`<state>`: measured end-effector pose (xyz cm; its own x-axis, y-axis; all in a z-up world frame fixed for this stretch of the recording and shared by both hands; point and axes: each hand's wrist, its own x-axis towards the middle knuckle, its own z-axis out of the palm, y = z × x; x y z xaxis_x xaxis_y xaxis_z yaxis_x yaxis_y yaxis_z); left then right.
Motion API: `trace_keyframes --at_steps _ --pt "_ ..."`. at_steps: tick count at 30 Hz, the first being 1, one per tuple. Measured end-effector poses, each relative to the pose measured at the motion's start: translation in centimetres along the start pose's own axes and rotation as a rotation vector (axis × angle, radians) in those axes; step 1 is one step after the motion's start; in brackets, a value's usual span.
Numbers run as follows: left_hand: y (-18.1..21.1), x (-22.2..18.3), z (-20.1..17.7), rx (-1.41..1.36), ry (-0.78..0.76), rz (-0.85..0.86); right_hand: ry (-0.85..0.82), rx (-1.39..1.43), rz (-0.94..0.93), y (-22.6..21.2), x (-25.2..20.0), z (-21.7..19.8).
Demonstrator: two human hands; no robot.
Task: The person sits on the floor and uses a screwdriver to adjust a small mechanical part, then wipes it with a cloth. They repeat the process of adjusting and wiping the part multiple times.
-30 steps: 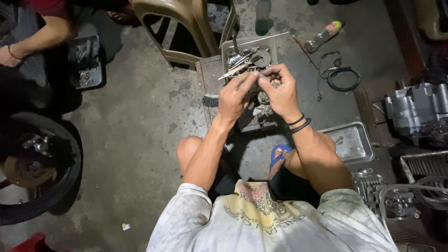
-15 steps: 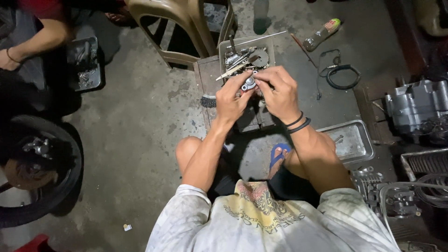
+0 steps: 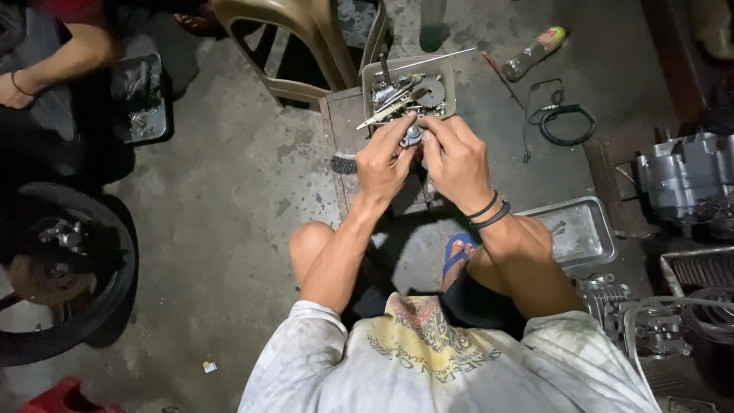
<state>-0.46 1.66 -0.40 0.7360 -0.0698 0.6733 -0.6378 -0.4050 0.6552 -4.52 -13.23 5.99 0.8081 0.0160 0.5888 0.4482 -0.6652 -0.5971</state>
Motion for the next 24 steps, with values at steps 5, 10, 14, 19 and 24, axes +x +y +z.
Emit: trace_keyframes --at_steps 5,10,14,19,24 --pt "1.2 0.9 -0.3 -0.088 0.024 -0.055 -0.022 -0.005 -0.008 -0.4 0.1 -0.2" --pt "1.6 1.0 -0.5 -0.125 0.039 -0.097 -0.048 0.001 -0.023 -0.3 -0.1 -0.2" --pt "1.6 1.1 -0.6 -0.091 0.044 -0.106 -0.085 -0.031 -0.015 -0.6 -0.1 -0.2" --pt "1.6 1.6 -1.0 -0.088 0.042 -0.115 -0.108 -0.011 0.006 -0.7 -0.2 0.0" --pt "1.1 2.0 -1.6 -0.031 0.064 -0.062 -0.14 0.042 0.025 -0.1 -0.4 0.2"
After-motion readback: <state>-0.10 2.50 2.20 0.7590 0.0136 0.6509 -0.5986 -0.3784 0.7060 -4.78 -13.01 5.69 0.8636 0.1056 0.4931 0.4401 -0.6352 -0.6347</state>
